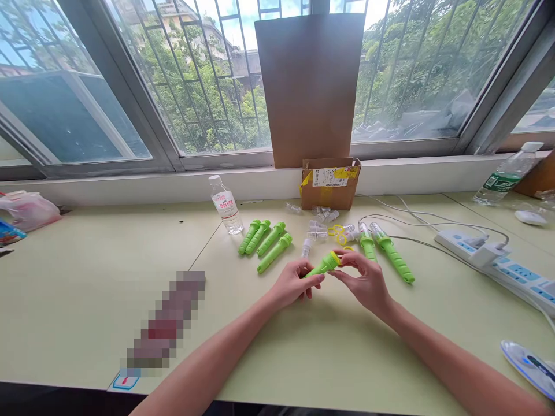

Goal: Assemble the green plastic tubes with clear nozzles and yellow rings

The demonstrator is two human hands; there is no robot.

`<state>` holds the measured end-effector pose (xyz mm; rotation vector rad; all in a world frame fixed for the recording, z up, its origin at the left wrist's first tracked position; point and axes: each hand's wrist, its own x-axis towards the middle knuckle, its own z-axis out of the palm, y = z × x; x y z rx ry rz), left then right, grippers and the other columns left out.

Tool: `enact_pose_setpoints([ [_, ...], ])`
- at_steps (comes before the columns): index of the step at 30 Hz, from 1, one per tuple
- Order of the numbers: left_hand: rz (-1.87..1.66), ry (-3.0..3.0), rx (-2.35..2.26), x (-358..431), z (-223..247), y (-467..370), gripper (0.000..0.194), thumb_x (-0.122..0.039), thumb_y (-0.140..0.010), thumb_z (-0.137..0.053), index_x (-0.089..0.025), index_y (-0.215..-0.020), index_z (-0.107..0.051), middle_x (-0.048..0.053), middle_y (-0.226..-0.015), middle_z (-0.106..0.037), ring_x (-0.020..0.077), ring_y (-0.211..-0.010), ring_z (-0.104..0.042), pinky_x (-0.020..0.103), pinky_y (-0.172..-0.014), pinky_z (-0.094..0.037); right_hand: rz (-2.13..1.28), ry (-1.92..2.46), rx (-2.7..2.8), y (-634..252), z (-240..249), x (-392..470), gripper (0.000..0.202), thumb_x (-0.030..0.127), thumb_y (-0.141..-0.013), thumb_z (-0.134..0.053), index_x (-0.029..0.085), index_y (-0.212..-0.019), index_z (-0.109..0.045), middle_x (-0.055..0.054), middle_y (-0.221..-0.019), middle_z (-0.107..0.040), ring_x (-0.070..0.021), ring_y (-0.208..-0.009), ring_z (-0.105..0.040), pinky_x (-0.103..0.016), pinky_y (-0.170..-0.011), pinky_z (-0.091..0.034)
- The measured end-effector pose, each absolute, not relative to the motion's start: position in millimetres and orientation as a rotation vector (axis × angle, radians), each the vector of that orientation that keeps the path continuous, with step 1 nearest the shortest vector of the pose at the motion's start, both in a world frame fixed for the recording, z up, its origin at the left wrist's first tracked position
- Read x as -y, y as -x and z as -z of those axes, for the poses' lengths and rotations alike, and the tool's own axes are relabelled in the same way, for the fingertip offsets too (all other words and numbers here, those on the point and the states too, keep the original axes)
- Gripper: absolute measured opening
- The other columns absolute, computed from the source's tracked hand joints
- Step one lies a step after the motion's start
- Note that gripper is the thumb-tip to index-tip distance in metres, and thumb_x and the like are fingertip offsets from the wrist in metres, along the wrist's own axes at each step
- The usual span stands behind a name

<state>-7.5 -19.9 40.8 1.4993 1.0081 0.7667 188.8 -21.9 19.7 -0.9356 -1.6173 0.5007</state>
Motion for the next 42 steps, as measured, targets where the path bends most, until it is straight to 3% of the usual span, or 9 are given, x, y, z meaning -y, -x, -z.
enact_pose_setpoints([
  [7, -0.702, -1.524, -1.064, 22.2, -46.3, 5.7, 0.042, -0.056, -0.079, -0.056, -0.014, -0.072, -0.058, -0.001, -0.058, -0.058, 0.0082, -0.041, -0.051, 0.019, -0.039, -0.039, -0.575, 0.945, 1.586, -186.2, -16.9, 18.3, 0.019, 0.033, -0.076, -0.072, 0.022, -0.078, -0.056, -0.006, -0.088, -0.065, -0.0247, -0.094, -0.064, -0.041, -0.077, -0.059],
  [11, -0.633, -1.534, -1.039, 21.5, -43.4, 7.4, 0.046, -0.06, -0.082, -0.049, -0.015, -0.076, -0.056, 0.001, -0.063, -0.061, 0.0079, -0.04, -0.05, 0.02, -0.039, -0.037, -0.61, 0.996, 1.6, -184.7, -14.0, 17.6, 0.026, 0.035, -0.074, -0.073, 0.022, -0.081, -0.052, -0.007, -0.1, -0.064, -0.0197, -0.078, -0.065, -0.04, -0.071, -0.06],
  [14, -0.598, -1.543, -1.018, 19.6, -40.4, 9.6, 0.048, -0.061, -0.084, -0.044, -0.015, -0.081, -0.056, 0.001, -0.063, -0.061, 0.0072, -0.038, -0.047, 0.018, -0.037, -0.033, -0.684, 0.993, 1.62, -183.4, -13.3, 17.3, 0.031, 0.036, -0.073, -0.073, 0.022, -0.086, -0.048, -0.008, -0.106, -0.062, -0.0192, -0.079, -0.065, -0.036, -0.064, -0.06],
  [25, -0.527, -1.545, -1.011, 17.8, -48.3, 13.0, 0.054, -0.065, -0.086, -0.036, -0.014, -0.085, -0.055, -0.002, -0.055, -0.055, 0.0067, -0.037, -0.043, 0.018, -0.037, -0.03, -0.727, 0.993, 1.554, -181.2, -13.7, 19.8, 0.025, 0.034, -0.077, -0.07, 0.021, -0.081, -0.049, -0.006, -0.102, -0.062, -0.0135, -0.068, -0.061, -0.038, -0.074, -0.058],
  [28, -0.531, -1.551, -1.005, 17.9, -48.6, 13.1, 0.052, -0.065, -0.085, -0.038, -0.015, -0.084, -0.054, -0.004, -0.053, -0.052, 0.0063, -0.037, -0.041, 0.018, -0.037, -0.03, -0.721, 0.976, 1.549, -181.0, -13.8, 20.7, 0.025, 0.033, -0.077, -0.071, 0.021, -0.081, -0.05, -0.005, -0.102, -0.063, -0.014, -0.069, -0.062, -0.038, -0.074, -0.058],
  [34, -0.596, -1.511, -1.083, 17.7, -42.3, 13.5, 0.046, -0.057, -0.072, -0.065, -0.02, -0.095, -0.049, -0.006, -0.055, -0.057, 0.007, -0.036, -0.042, 0.017, -0.034, -0.03, -0.666, 0.934, 1.572, -180.2, -14.4, 21.3, 0.022, 0.031, -0.077, -0.07, 0.021, -0.081, -0.051, -0.006, -0.105, -0.062, -0.0148, -0.072, -0.062, -0.039, -0.075, -0.058],
  [38, -0.64, -1.499, -1.051, 18.7, -42.4, 12.5, 0.04, -0.054, -0.076, -0.062, -0.018, -0.091, -0.052, 0.0, -0.067, -0.065, 0.0075, -0.039, -0.049, 0.017, -0.035, -0.033, -0.66, 0.908, 1.623, -181.3, -14.5, 19.6, 0.019, 0.029, -0.08, -0.067, 0.022, -0.085, -0.051, -0.006, -0.106, -0.061, -0.015, -0.075, -0.062, -0.039, -0.076, -0.058],
  [42, -0.685, -1.522, -1.035, 19.2, -43.8, 10.8, 0.035, -0.05, -0.078, -0.06, -0.016, -0.084, -0.06, 0.001, -0.07, -0.063, 0.0099, -0.047, -0.055, 0.019, -0.04, -0.039, -0.631, 0.962, 1.657, -182.7, -15.9, 19.4, 0.018, 0.029, -0.08, -0.067, 0.022, -0.086, -0.051, -0.006, -0.106, -0.061, -0.014, -0.071, -0.059, -0.037, -0.069, -0.058],
])
